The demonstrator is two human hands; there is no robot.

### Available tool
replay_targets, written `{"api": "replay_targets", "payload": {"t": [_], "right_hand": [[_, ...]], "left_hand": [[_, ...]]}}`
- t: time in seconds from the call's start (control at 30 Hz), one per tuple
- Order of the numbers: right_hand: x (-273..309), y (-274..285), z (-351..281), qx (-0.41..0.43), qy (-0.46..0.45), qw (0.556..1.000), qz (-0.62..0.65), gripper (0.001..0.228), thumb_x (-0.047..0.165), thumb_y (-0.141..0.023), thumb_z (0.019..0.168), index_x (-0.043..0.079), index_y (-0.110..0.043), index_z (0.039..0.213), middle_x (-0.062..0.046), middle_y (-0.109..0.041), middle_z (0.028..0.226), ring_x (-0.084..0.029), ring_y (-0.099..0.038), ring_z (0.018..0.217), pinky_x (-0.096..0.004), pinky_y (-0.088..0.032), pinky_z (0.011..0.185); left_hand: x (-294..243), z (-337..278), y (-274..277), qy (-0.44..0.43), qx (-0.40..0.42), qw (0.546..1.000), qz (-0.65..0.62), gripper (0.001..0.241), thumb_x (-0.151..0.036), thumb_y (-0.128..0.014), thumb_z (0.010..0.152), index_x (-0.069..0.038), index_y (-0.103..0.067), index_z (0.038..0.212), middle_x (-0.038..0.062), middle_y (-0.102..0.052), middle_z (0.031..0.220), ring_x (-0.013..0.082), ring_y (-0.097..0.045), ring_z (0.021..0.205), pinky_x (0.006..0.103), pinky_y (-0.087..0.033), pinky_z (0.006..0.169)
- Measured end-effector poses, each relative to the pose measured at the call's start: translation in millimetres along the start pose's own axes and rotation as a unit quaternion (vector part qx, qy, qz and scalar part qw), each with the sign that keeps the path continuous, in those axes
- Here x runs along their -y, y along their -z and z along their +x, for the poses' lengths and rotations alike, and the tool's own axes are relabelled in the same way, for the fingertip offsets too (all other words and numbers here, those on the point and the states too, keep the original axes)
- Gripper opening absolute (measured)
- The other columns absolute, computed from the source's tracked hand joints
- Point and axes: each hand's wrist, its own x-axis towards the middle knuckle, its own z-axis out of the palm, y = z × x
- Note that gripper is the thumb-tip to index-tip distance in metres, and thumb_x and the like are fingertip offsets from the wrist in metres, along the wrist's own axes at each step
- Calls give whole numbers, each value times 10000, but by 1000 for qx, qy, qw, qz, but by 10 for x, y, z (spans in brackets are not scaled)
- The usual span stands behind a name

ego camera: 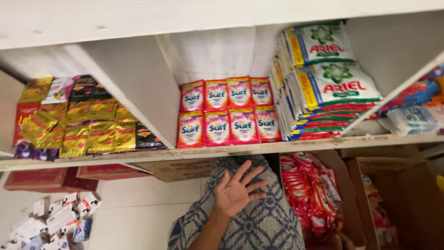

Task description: Organize and restock small detergent packets on the lower shelves of a grocery store aisle.

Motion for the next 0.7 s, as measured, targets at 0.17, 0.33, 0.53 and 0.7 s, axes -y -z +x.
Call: {"api": "replay_targets", "payload": {"t": [0.17, 0.33, 0.53, 0.7], "right_hand": [[1757, 41, 39, 22, -1, 991, -129, 377, 232, -684, 972, 60, -688, 1307, -180, -743, 1123, -257, -704, 1037, -359, -531, 909], [2133, 41, 228, 12, -3, 993, -116, 287, 170, -674, 973, 56, -710, 1235, -166, -750, 1128, -308, -719, 1038, -401, -543, 931], [1356, -95, 437, 8, -15, 983, -185, 334, 156, -683, 923, 83, -708, 1248, -189, -738, 1121, -367, -711, 1039, -438, -543, 903], [1227, -251, 645, 13, -85, 966, -244, 327, 264, -681, 941, 116, -713, 1230, -232, -736, 1039, -439, -710, 992, -511, -557, 875]], "left_hand": [[286, 175, -105, 55, 2, 998, -22, 770, -597, -443, 1049, -151, -293, 1659, 187, -284, 1699, 450, -422, 1449, 617, -419, 1123], [700, 535, -355, 107, 36, 992, 49, 737, -568, -493, 1060, -133, -357, 1639, 196, -340, 1689, 442, -459, 1443, 611, -419, 1131], [1393, 963, -423, 165, 4, 984, -60, 676, -556, -532, 1048, -148, -469, 1584, 185, -418, 1661, 431, -491, 1425, 612, -426, 1145], [1760, 1043, 227, 150, -131, 977, -82, 607, -541, -602, 990, -147, -587, 1452, 169, -495, 1582, 415, -543, 1368, 605, -455, 1081]]}}
